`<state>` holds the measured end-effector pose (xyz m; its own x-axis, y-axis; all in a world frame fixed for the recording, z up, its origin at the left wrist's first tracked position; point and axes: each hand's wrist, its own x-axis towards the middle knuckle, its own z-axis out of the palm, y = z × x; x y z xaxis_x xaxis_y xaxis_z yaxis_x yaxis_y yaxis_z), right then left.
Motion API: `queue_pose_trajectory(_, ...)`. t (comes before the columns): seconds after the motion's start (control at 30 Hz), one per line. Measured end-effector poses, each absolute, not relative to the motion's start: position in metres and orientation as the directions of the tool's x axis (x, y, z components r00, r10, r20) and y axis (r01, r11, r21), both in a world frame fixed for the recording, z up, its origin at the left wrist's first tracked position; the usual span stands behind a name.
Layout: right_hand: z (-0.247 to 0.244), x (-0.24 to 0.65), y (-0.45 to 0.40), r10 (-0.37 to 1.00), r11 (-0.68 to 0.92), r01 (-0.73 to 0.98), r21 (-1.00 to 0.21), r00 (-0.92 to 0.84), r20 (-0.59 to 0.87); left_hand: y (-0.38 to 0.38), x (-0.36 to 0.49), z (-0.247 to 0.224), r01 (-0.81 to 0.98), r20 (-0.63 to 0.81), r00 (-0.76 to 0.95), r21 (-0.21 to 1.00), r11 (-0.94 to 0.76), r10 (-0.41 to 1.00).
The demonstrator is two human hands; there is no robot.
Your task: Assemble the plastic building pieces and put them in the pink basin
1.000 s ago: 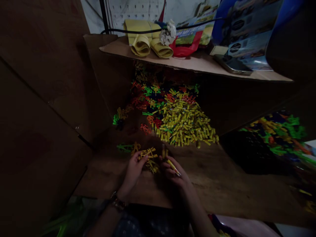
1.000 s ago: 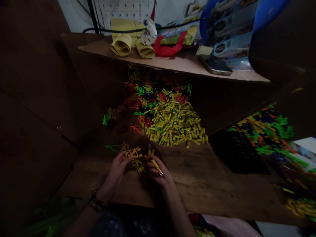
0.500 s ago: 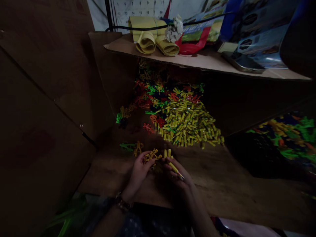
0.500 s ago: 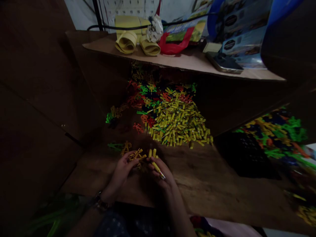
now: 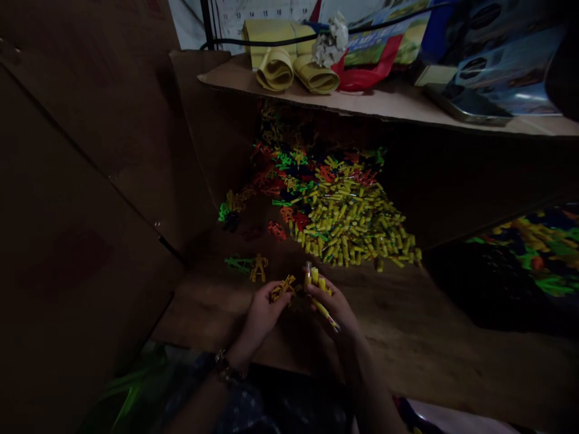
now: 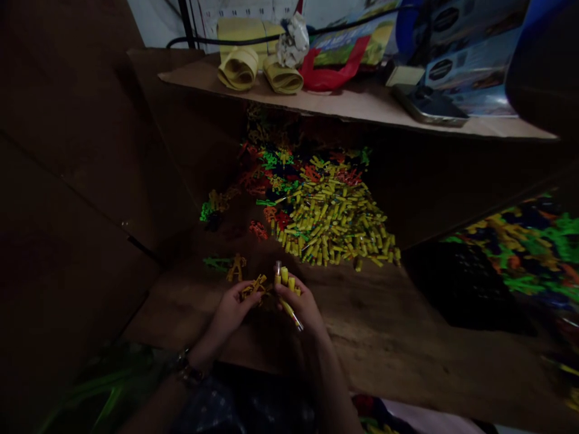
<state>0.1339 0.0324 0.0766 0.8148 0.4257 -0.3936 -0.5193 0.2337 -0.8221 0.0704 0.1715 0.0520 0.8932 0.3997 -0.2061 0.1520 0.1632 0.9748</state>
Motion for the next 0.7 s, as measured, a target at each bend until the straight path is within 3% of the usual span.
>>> queue_pose_trajectory(0.37, 0.073, 0.132, 0.032, 0.348, 0.276, -0.419, -0.865, 0.883, -0.316, 0.173, 0.066, 0.052, 0.171, -0.197, 0.899, 0.98, 0.101, 0.391)
queue_pose_trajectory(0.7, 0.064, 0.127, 0.035, 0.416, 0.306, -0.424, -0.852, 0.865, -0.28, 0.171, 0.064, 0.047, 0.178, -0.203, 0.893, 0.979, 0.1, 0.401)
